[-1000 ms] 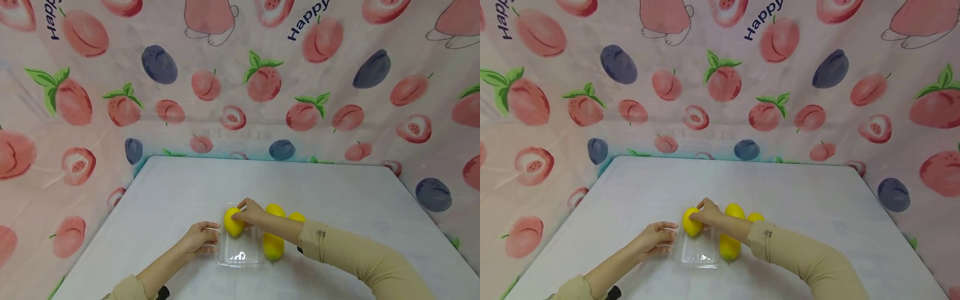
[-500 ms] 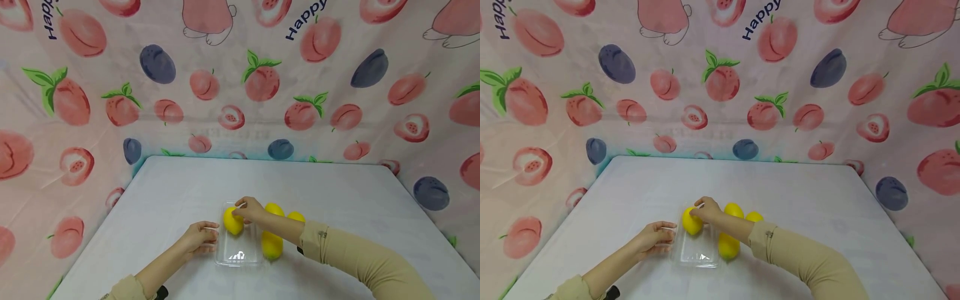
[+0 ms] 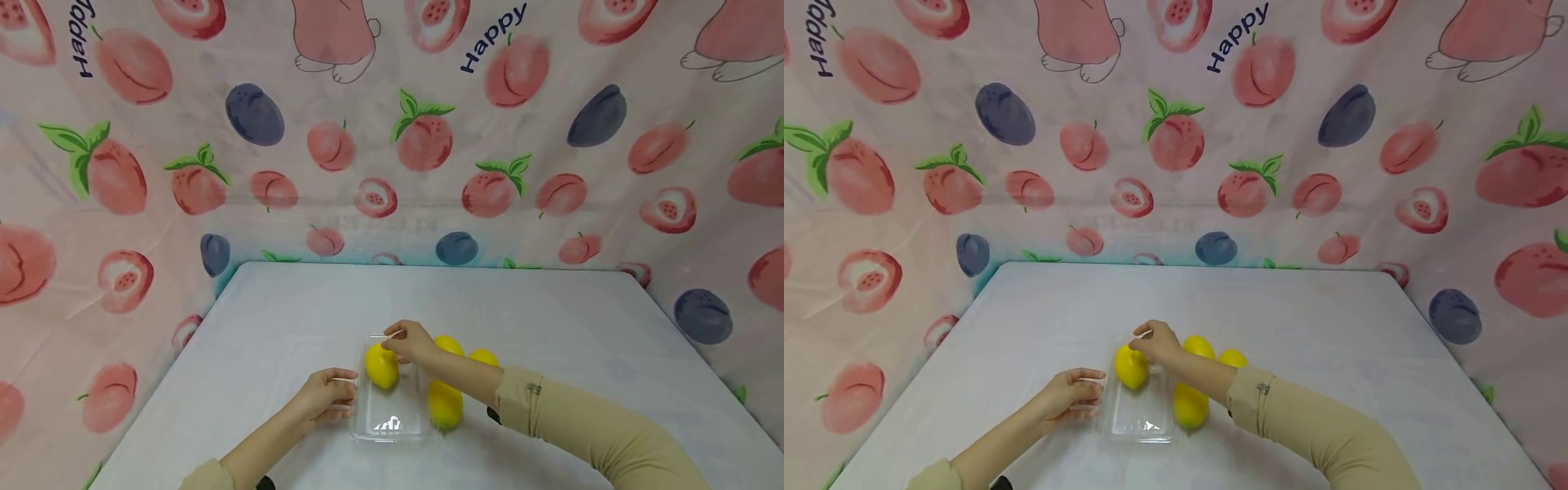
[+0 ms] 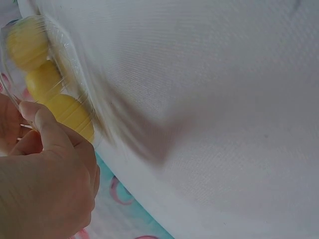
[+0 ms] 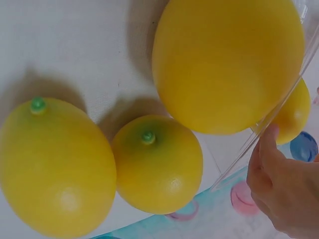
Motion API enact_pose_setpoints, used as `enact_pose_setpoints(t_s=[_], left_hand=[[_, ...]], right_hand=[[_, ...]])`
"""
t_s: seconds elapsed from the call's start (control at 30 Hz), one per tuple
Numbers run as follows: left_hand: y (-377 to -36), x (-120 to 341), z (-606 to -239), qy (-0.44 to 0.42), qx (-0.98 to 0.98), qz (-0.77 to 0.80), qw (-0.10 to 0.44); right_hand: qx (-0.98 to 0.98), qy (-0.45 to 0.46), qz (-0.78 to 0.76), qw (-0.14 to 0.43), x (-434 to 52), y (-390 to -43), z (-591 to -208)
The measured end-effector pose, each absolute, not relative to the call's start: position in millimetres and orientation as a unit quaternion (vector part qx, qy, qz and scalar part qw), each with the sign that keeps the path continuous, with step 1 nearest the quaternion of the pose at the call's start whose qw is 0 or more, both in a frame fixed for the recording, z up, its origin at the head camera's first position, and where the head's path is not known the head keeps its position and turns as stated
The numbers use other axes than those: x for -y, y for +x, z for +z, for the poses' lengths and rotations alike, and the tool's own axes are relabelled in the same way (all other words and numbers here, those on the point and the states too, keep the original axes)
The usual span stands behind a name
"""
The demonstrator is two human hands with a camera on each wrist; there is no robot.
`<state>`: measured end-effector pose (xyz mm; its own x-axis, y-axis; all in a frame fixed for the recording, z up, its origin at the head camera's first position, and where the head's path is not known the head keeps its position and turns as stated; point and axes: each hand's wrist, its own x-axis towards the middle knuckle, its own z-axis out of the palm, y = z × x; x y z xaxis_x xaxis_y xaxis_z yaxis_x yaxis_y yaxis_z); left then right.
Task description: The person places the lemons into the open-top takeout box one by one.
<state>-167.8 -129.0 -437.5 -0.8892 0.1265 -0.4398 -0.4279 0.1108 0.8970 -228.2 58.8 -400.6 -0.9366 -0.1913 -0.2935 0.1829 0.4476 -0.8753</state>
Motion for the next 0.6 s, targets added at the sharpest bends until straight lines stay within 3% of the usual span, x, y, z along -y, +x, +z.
enact_pose_setpoints(t_s=[0.6], left_hand=[[-168, 130, -436, -0.106, -0.710, 0.661, 0.217]], right_hand=[[-0.787, 0.006, -0.584, 0.196, -75, -218, -390]])
